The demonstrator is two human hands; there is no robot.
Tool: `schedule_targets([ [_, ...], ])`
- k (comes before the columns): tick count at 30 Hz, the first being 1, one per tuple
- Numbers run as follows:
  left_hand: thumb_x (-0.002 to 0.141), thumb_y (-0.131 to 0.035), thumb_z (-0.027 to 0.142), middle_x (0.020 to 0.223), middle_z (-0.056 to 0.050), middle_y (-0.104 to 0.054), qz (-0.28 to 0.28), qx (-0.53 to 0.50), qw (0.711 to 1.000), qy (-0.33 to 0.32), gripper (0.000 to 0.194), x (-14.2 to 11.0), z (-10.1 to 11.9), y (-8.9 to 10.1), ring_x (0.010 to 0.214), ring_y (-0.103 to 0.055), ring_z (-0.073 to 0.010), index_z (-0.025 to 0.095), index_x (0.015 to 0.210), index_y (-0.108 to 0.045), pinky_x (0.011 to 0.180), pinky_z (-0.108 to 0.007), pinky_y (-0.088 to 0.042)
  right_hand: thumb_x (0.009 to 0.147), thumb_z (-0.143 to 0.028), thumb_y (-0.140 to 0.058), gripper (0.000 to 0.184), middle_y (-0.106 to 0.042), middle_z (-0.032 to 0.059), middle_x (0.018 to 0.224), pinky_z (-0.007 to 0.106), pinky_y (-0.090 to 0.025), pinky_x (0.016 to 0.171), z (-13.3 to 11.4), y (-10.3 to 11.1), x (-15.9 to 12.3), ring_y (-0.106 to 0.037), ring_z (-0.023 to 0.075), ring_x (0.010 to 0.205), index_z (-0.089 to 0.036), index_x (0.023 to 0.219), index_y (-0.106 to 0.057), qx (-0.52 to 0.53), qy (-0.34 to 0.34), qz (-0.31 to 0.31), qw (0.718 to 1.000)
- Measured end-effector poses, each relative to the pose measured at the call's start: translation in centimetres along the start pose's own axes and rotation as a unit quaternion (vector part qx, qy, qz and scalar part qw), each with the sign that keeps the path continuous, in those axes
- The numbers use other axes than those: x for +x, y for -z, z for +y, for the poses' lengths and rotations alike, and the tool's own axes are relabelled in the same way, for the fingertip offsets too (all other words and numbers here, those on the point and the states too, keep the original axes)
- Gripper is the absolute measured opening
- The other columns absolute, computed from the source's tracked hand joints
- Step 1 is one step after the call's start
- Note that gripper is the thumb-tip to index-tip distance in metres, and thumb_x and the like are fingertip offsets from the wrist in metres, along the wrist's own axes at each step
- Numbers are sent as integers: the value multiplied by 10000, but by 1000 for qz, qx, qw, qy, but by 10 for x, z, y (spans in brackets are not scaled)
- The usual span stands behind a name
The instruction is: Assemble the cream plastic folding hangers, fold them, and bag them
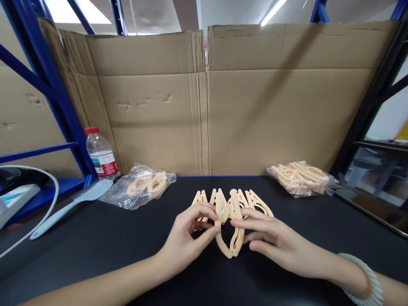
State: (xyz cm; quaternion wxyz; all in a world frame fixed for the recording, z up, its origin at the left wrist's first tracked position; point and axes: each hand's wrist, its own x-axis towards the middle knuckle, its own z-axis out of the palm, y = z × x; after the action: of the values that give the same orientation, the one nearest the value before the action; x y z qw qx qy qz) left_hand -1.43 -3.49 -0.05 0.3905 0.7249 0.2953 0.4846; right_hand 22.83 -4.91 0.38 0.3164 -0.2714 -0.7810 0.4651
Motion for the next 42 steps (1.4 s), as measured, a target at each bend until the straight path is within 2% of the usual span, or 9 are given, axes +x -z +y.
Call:
schedule_targets([
  [9, 841, -644, 253, 869, -32, -585, 18, -4, 999, 34, 85, 3, -1, -1, 777, -592, -148, 184, 830, -597, 651, -232, -512, 935, -248, -508, 430, -284, 49, 1516, 380, -498, 986, -6, 0, -4, -562, 205, 1173, -378, 1345, -483, -19, 10, -4, 1000],
  [12, 840, -639, 258, 864, -37, -608, 16, -15, 999, 45, 82, 3, 0, -2, 782, -612, -162, 187, 835, -600, 664, -246, -526, 933, -291, -517, 406, -342, 58, 1495, 404, -459, 1024, -8, 2, -5, -449, 240, 1295, -347, 1335, -505, -59, 14, 3, 998],
  [15, 848, -619, 248, 970, -66, -653, -4, 25, 999, 30, 97, 1, 1, -2, 903, -643, -208, 205, 927, -655, 717, -270, -550, 928, -327, -524, 409, -429, 67, 1443, 419, -446, 1032, -11, 4, -6, -389, 244, 1338, -327, 1336, -509, -86, 1, -7, 996],
  [19, 871, -575, 220, 1113, -71, -666, -37, 87, 996, -8, 234, -1, 3, 1, 1036, -627, -229, 241, 1087, -661, 835, -307, -551, 923, -374, -527, 392, -515, 80, 1376, 435, -471, 991, -13, 8, -8, -553, 232, 1183, -330, 1312, -540, -70, -10, -7, 997],
  [26, 880, -552, 191, 1425, -68, -466, -129, 158, 978, -39, 536, -5, 2, 6, 1275, -475, -247, 315, 1380, -404, 1079, -419, -386, 901, -399, -555, 396, -538, 75, 1353, 425, -452, 988, -11, 22, 0, -559, 236, 1171, -298, 1284, -571, -23, -13, 33, 999],
  [29, 868, -553, 185, 1486, -65, -385, -115, 180, 976, -48, 592, -6, 0, 5, 1358, -361, -276, 320, 1411, -360, 1118, -477, -320, 891, -449, -535, 346, -617, 82, 1235, 405, -470, 947, -8, 47, 4, -571, 250, 1126, -237, 1126, -675, -120, -16, 172, 978],
  [32, 850, -563, 189, 1454, -57, -436, -74, 194, 976, -58, 569, -5, -1, 3, 1344, -381, -286, 320, 1383, -415, 1128, -489, -298, 874, -466, -509, 341, -697, 81, 899, 332, -518, 696, 1, 79, 3, -633, 207, 790, -192, 886, -711, -226, -68, 270, 933],
  [36, 832, -569, 183, 1421, -50, -482, -80, 234, 967, -60, 568, -4, -2, 2, 1311, -434, -282, 317, 1369, -440, 1110, -464, -339, 828, -435, -519, 334, -568, 21, 534, 261, -358, 447, 21, 106, -1, -490, 140, 484, -159, 726, -679, -322, -183, 241, 897],
  [42, 855, -519, 182, 1395, -39, -507, -82, 270, 956, -75, 515, -6, -5, 1, 1302, -444, -259, 322, 1346, -453, 1108, -457, -343, 841, -399, -480, 272, -574, 19, 587, 256, -351, 464, 29, 100, -4, -512, 145, 521, -187, 688, -555, -364, -210, 181, 889],
])
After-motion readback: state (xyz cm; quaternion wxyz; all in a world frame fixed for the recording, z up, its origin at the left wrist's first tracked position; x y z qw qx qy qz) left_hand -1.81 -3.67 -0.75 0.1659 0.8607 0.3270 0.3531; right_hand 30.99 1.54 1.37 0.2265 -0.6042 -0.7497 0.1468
